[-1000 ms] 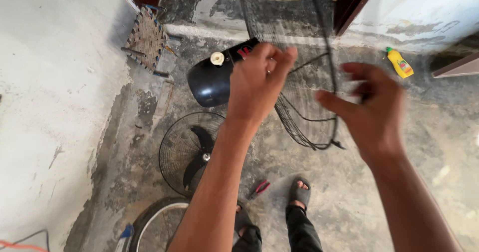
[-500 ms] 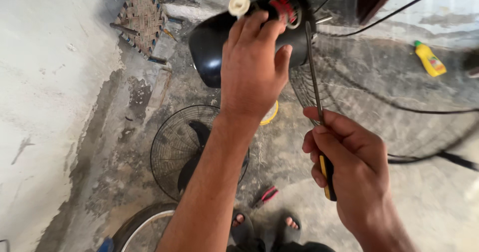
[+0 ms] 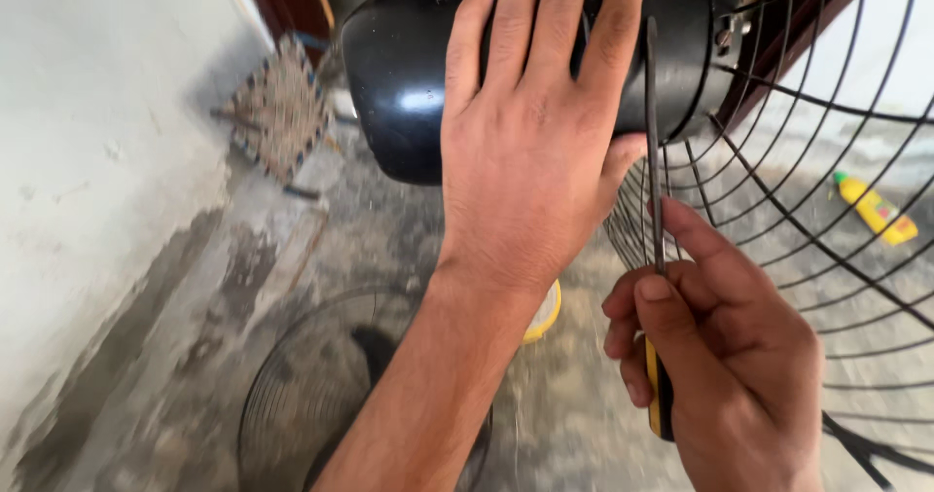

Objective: The person uses a screwdriver to remove screws from the rear housing of a standing electric fan. They detach the rear motor cover and then remove the front wire cage, leaving the fan blades exposed on the motor shaft.

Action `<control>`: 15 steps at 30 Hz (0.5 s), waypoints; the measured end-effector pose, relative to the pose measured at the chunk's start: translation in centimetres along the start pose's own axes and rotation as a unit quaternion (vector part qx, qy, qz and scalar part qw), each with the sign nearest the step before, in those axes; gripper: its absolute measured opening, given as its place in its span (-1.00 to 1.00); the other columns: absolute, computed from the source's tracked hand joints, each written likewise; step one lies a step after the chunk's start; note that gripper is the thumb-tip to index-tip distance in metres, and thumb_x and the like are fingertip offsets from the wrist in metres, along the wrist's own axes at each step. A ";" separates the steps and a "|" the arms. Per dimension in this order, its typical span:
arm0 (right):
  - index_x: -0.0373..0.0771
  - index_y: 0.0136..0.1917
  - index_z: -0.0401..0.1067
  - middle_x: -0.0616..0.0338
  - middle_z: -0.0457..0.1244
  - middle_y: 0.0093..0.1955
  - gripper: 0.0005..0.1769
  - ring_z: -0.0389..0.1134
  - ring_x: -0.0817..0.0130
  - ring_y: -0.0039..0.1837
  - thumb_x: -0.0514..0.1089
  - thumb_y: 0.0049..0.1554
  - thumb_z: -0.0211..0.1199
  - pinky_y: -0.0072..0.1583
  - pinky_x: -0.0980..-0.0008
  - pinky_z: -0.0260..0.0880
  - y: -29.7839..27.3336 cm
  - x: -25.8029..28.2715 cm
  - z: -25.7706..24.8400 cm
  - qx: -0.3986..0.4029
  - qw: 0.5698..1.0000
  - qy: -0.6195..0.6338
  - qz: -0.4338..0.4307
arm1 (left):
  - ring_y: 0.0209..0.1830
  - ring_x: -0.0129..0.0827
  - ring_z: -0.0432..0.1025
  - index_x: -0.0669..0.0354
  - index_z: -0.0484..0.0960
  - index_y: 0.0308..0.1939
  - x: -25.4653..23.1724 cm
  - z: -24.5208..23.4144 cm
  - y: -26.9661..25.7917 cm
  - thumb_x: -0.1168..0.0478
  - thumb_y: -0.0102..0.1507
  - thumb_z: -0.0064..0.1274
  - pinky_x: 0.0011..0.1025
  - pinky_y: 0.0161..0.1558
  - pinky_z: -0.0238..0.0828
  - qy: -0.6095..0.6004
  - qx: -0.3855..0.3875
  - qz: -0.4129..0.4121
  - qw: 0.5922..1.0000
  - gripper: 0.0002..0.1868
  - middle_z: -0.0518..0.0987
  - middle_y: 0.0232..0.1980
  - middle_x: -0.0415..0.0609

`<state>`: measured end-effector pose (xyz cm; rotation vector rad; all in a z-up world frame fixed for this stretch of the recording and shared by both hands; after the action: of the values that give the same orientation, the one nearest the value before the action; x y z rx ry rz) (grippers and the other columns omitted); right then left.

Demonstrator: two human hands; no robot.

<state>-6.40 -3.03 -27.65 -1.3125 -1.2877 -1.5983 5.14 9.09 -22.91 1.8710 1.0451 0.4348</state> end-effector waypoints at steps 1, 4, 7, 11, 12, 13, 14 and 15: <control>-0.53 0.57 0.18 -0.03 0.36 -0.16 -0.43 0.34 0.43 -0.25 -0.35 0.32 0.06 -0.38 0.48 0.28 -0.3 -0.6 0.2 -0.003 1.000 -0.008 -0.013 | 0.59 -0.12 0.12 0.07 0.24 0.53 0.2 -0.3 -0.2 -0.09 0.07 0.52 -0.03 0.62 0.00 0.004 -0.007 0.011 1.000 0.08 0.25 0.57 0.03; -0.51 0.60 0.17 -0.04 0.37 -0.15 -0.39 0.34 0.43 -0.25 -0.35 0.32 0.07 -0.38 0.47 0.30 0.2 -3.7 -0.2 -0.004 0.998 -0.012 -0.057 | 0.56 -0.03 0.14 0.12 0.25 0.47 0.7 0.6 -0.4 -0.08 -0.05 0.54 0.01 0.57 0.01 0.022 -0.024 0.049 0.998 0.13 0.27 0.50 0.12; -0.50 0.62 0.15 -0.04 0.37 -0.13 -0.37 0.33 0.43 -0.24 -0.35 0.31 0.07 -0.38 0.47 0.30 1.1 -6.1 -0.5 0.006 0.995 0.001 -0.103 | 0.52 0.00 0.16 0.13 0.26 0.44 1.0 1.5 -0.2 -0.11 -0.12 0.54 0.00 0.53 0.01 0.048 -0.050 0.081 0.994 0.17 0.31 0.46 0.16; -0.44 0.63 0.14 0.00 0.38 -0.12 -0.35 0.33 0.43 -0.23 -0.34 0.30 0.08 -0.36 0.46 0.31 1.6 -8.6 -0.5 0.028 0.990 0.011 -0.135 | 0.48 0.03 0.20 0.19 0.28 0.42 1.5 2.2 0.0 -0.16 -0.14 0.52 -0.02 0.50 0.00 0.059 -0.083 0.108 0.989 0.18 0.37 0.40 0.20; -0.41 0.64 0.13 0.01 0.38 -0.11 -0.34 0.33 0.44 -0.23 -0.34 0.30 0.08 -0.36 0.46 0.32 1.6 -9.2 -0.7 0.033 0.990 0.012 -0.136 | 0.47 0.04 0.21 0.22 0.29 0.41 1.3 2.4 0.0 -0.17 -0.15 0.51 -0.02 0.50 0.00 0.060 -0.087 0.113 0.988 0.17 0.38 0.38 0.21; -0.39 0.65 0.13 0.02 0.37 -0.12 -0.34 0.32 0.44 -0.23 -0.33 0.30 0.08 -0.35 0.46 0.31 1.8 -9.8 -0.9 0.039 0.989 0.013 -0.141 | 0.46 0.03 0.22 0.24 0.29 0.41 1.2 2.6 0.1 -0.23 -0.10 0.49 -0.04 0.49 0.01 0.075 -0.100 0.122 0.985 0.16 0.40 0.37 0.20; -0.37 0.66 0.13 0.03 0.37 -0.13 -0.34 0.31 0.45 -0.23 -0.32 0.31 0.07 -0.34 0.46 0.29 2.0 -10.3 -1.0 0.045 0.989 0.011 -0.138 | 0.45 0.03 0.23 0.26 0.30 0.42 1.2 2.8 -0.1 -0.28 -0.06 0.47 -0.05 0.48 0.02 0.088 -0.106 0.126 0.982 0.16 0.41 0.36 0.20; -0.35 0.66 0.14 0.04 0.36 -0.13 -0.34 0.30 0.45 -0.23 -0.31 0.32 0.07 -0.34 0.46 0.28 2.0 -10.8 -1.0 0.051 0.989 0.009 -0.136 | 0.44 0.02 0.24 0.28 0.31 0.42 1.2 2.9 -0.2 -0.33 -0.02 0.45 -0.06 0.47 0.03 0.100 -0.113 0.130 0.980 0.15 0.42 0.34 0.19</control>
<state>-2.15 -5.38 -37.52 -1.0940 -1.5687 -1.6958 7.67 8.53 -24.75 1.7900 0.8407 0.8744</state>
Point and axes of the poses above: each hand's wrist, its own y-axis towards the middle knuckle, its own z-axis out of the palm, x = y × z, the point moved 1 cm from there along y, towards the middle knuckle
